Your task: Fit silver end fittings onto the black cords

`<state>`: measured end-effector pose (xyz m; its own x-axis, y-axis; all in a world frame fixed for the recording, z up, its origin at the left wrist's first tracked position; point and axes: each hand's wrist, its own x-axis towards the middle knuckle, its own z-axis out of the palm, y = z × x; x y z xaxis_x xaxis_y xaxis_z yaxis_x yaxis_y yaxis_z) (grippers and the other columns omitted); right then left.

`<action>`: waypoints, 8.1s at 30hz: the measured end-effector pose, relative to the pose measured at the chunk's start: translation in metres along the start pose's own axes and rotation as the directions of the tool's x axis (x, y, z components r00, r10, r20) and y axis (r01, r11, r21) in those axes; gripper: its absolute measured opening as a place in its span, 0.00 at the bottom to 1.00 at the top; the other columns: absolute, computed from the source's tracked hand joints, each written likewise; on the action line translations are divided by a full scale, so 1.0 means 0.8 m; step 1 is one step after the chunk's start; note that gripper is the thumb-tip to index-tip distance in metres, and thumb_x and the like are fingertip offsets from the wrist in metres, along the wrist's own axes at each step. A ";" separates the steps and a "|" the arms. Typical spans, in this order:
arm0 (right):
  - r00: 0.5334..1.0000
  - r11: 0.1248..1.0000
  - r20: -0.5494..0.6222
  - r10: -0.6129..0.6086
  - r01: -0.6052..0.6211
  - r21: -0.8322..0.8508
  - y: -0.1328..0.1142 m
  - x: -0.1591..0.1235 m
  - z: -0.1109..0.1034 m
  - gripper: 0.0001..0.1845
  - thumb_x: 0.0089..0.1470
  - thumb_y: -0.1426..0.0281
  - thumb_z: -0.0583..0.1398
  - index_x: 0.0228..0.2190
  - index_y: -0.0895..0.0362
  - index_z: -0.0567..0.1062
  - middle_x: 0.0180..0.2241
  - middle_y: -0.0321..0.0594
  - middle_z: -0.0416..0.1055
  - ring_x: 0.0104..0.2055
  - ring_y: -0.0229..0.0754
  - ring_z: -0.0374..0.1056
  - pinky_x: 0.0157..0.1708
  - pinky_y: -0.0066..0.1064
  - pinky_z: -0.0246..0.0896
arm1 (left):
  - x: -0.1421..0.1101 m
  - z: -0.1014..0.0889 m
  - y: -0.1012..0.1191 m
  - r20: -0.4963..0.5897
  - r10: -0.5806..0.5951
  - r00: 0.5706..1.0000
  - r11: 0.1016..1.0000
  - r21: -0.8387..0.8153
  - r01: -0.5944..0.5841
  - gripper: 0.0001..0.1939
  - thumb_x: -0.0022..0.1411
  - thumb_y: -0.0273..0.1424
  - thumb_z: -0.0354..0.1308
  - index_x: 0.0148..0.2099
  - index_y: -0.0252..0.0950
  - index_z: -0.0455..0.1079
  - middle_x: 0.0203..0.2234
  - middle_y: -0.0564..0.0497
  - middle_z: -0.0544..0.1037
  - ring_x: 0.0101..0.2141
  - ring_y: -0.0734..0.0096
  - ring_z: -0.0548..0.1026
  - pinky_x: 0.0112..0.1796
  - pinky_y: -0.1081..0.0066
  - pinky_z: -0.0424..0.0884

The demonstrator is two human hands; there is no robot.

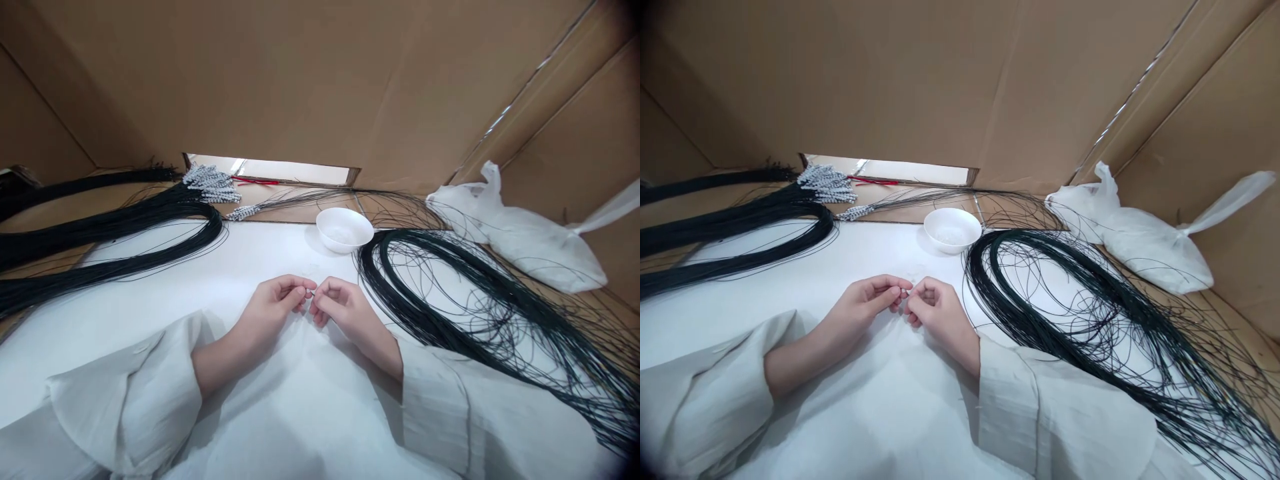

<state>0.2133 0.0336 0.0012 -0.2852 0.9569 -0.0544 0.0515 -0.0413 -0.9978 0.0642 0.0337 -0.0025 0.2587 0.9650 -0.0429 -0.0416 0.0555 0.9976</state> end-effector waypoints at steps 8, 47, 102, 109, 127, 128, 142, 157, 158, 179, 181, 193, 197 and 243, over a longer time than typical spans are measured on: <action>1.000 1.000 0.006 0.020 -0.020 0.006 -0.004 0.000 -0.001 0.05 0.44 0.76 0.55 0.20 0.60 0.67 0.19 0.36 0.67 0.21 0.33 0.63 0.23 0.26 0.59 | 0.003 0.000 0.000 0.055 0.031 0.998 0.999 -0.013 -0.030 0.08 0.58 0.28 0.53 0.37 0.33 0.72 0.22 0.54 0.71 0.25 0.76 0.66 0.29 0.75 0.60; 0.996 0.996 0.018 0.090 -0.090 0.004 -0.008 0.000 -0.002 0.05 0.43 0.76 0.55 0.19 0.60 0.67 0.19 0.36 0.67 0.21 0.33 0.62 0.24 0.26 0.57 | 0.002 0.003 0.007 0.072 -0.010 0.997 1.000 0.024 0.009 0.05 0.58 0.29 0.52 0.34 0.33 0.66 0.22 0.54 0.71 0.26 0.74 0.68 0.30 0.72 0.62; 0.998 0.998 0.008 0.059 -0.059 -0.001 -0.004 -0.001 -0.003 0.05 0.45 0.75 0.57 0.20 0.59 0.67 0.20 0.35 0.68 0.23 0.33 0.63 0.25 0.26 0.58 | 0.004 0.002 0.006 0.054 -0.008 0.999 0.993 0.117 0.002 0.04 0.58 0.28 0.51 0.34 0.33 0.66 0.25 0.52 0.72 0.28 0.72 0.70 0.33 0.70 0.64; 1.000 0.987 -0.015 0.006 -0.009 -0.161 -0.009 -0.002 -0.003 0.05 0.46 0.76 0.56 0.22 0.59 0.65 0.17 0.33 0.66 0.20 0.33 0.63 0.23 0.25 0.58 | 0.004 0.000 0.003 0.061 0.022 0.998 0.990 0.135 -0.030 0.04 0.57 0.27 0.52 0.36 0.33 0.66 0.29 0.52 0.71 0.31 0.73 0.70 0.34 0.72 0.65; 0.996 0.965 -0.014 -0.085 0.079 -0.249 -0.007 -0.003 -0.003 0.04 0.49 0.76 0.56 0.24 0.61 0.67 0.20 0.34 0.67 0.20 0.31 0.64 0.22 0.23 0.60 | 0.004 0.001 0.006 0.023 0.011 1.000 0.995 0.104 -0.013 0.03 0.56 0.27 0.54 0.34 0.33 0.68 0.28 0.53 0.73 0.30 0.75 0.70 0.33 0.74 0.64; 0.996 0.966 -0.025 -0.082 0.073 -0.246 -0.007 -0.003 -0.003 0.04 0.49 0.76 0.56 0.24 0.61 0.67 0.20 0.34 0.68 0.20 0.31 0.64 0.22 0.23 0.60 | 0.004 0.001 0.005 0.021 0.016 1.000 0.994 0.105 -0.018 0.03 0.56 0.27 0.54 0.34 0.33 0.68 0.28 0.52 0.73 0.30 0.75 0.70 0.34 0.74 0.65; 0.989 0.941 -0.019 -0.150 0.136 -0.310 -0.005 -0.002 -0.004 0.04 0.48 0.78 0.57 0.23 0.62 0.69 0.23 0.34 0.68 0.24 0.31 0.64 0.25 0.20 0.59 | 0.006 0.000 -0.001 0.004 0.040 0.999 0.995 0.086 -0.040 0.09 0.56 0.25 0.54 0.41 0.35 0.62 0.29 0.54 0.69 0.32 0.76 0.69 0.34 0.76 0.65; 0.992 0.945 -0.004 -0.129 0.122 -0.303 -0.001 -0.002 -0.005 0.05 0.51 0.73 0.55 0.26 0.61 0.70 0.23 0.37 0.69 0.25 0.34 0.65 0.26 0.25 0.60 | 0.002 -0.002 0.000 0.042 0.193 0.980 0.905 0.377 -0.194 0.09 0.58 0.27 0.50 0.43 0.36 0.62 0.33 0.51 0.70 0.35 0.71 0.71 0.37 0.71 0.67; 0.993 0.951 -0.005 -0.119 0.113 -0.289 0.000 -0.001 -0.005 0.06 0.51 0.73 0.55 0.26 0.61 0.70 0.23 0.37 0.70 0.25 0.34 0.65 0.26 0.25 0.61 | 0.002 -0.003 0.000 0.040 0.187 0.982 0.909 0.373 -0.188 0.08 0.58 0.27 0.50 0.42 0.36 0.63 0.33 0.51 0.71 0.35 0.71 0.71 0.36 0.71 0.67; 0.993 0.989 0.078 0.085 -0.074 -0.127 -0.002 0.008 -0.012 0.09 0.50 0.68 0.58 0.24 0.63 0.71 0.22 0.38 0.70 0.21 0.30 0.63 0.23 0.23 0.60 | 0.003 -0.002 0.003 0.089 0.091 0.992 0.930 0.349 -0.116 0.05 0.59 0.27 0.50 0.36 0.35 0.66 0.28 0.52 0.74 0.31 0.72 0.72 0.34 0.72 0.67; 0.991 0.988 0.088 0.104 -0.093 -0.121 -0.004 0.010 -0.013 0.08 0.49 0.68 0.59 0.26 0.63 0.71 0.23 0.38 0.70 0.21 0.30 0.63 0.23 0.23 0.60 | 0.003 -0.003 0.003 0.072 0.091 0.993 0.921 0.374 -0.112 0.05 0.59 0.27 0.49 0.36 0.35 0.65 0.29 0.52 0.73 0.31 0.72 0.72 0.34 0.72 0.66; 0.979 0.977 0.146 0.141 -0.114 -0.183 -0.005 0.011 -0.019 0.08 0.48 0.68 0.59 0.25 0.62 0.69 0.19 0.35 0.68 0.20 0.31 0.64 0.22 0.23 0.61 | 0.005 -0.003 0.000 0.152 0.165 0.975 0.843 0.491 -0.219 0.06 0.59 0.24 0.47 0.36 0.36 0.64 0.30 0.52 0.70 0.33 0.72 0.68 0.34 0.72 0.63; 0.979 0.978 0.130 0.157 -0.135 -0.162 -0.003 0.012 -0.018 0.09 0.48 0.67 0.59 0.25 0.63 0.69 0.19 0.35 0.68 0.19 0.31 0.63 0.20 0.23 0.61 | 0.004 -0.003 0.003 0.145 0.165 0.976 0.817 0.534 -0.217 0.07 0.60 0.25 0.47 0.37 0.36 0.65 0.31 0.51 0.71 0.33 0.71 0.69 0.34 0.72 0.63; 0.980 0.980 -0.069 0.188 -0.182 0.086 -0.005 0.024 -0.015 0.02 0.50 0.78 0.56 0.27 0.63 0.70 0.24 0.44 0.73 0.24 0.35 0.71 0.28 0.25 0.68 | 0.057 -0.015 -0.011 0.167 0.370 0.914 0.445 0.832 -0.332 0.09 0.58 0.24 0.47 0.34 0.34 0.69 0.30 0.50 0.70 0.30 0.69 0.69 0.33 0.70 0.64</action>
<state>0.2193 0.0560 0.0048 -0.2034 0.9498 -0.2379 0.0202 -0.2388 -0.9709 0.0646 0.0806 -0.0137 0.3820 0.8597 0.3390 0.6982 -0.5088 0.5036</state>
